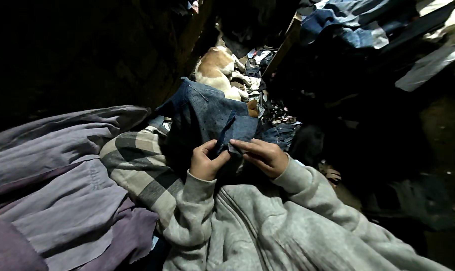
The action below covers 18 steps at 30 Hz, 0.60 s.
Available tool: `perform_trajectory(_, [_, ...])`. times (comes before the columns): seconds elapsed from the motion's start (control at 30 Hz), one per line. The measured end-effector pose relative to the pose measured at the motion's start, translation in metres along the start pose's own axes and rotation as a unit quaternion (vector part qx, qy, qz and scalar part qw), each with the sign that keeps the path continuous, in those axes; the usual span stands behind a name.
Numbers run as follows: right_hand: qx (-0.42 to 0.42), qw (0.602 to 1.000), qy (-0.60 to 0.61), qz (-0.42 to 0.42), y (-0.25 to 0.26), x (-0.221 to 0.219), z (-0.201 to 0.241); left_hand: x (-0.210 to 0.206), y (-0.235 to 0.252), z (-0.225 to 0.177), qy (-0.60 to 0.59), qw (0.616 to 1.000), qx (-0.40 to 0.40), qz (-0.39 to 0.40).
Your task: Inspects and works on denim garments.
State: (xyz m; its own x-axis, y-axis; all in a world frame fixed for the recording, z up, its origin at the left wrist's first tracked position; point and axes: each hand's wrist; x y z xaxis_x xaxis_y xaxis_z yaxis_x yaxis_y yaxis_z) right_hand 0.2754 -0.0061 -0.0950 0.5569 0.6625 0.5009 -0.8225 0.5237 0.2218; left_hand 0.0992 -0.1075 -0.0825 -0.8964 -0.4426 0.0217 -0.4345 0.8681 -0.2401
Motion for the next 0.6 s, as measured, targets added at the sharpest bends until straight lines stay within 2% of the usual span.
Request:
perform_trajectory(0.47, [-0.012,0.990,-0.107,-0.090,0.002,0.007,-0.022,0.001,0.001,-0.008,0.019,0.999,0.043,0.017])
perform_trajectory(0.6, [-0.056,0.979,-0.143,-0.132,0.006,0.024,-0.033,0.005,-0.001,-0.010,0.039,0.998,0.054,0.022])
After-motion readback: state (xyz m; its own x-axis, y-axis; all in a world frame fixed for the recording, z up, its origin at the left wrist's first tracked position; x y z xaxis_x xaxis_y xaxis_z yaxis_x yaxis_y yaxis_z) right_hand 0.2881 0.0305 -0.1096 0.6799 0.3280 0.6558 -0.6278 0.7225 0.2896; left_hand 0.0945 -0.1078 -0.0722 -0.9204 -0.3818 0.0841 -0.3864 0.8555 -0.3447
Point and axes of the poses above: each hand's wrist, its own y-axis towards the middle knuckle, its own x-axis out of the back of the hand, z = x × y, and after that the axes turned 9 degrees about y, right-handed
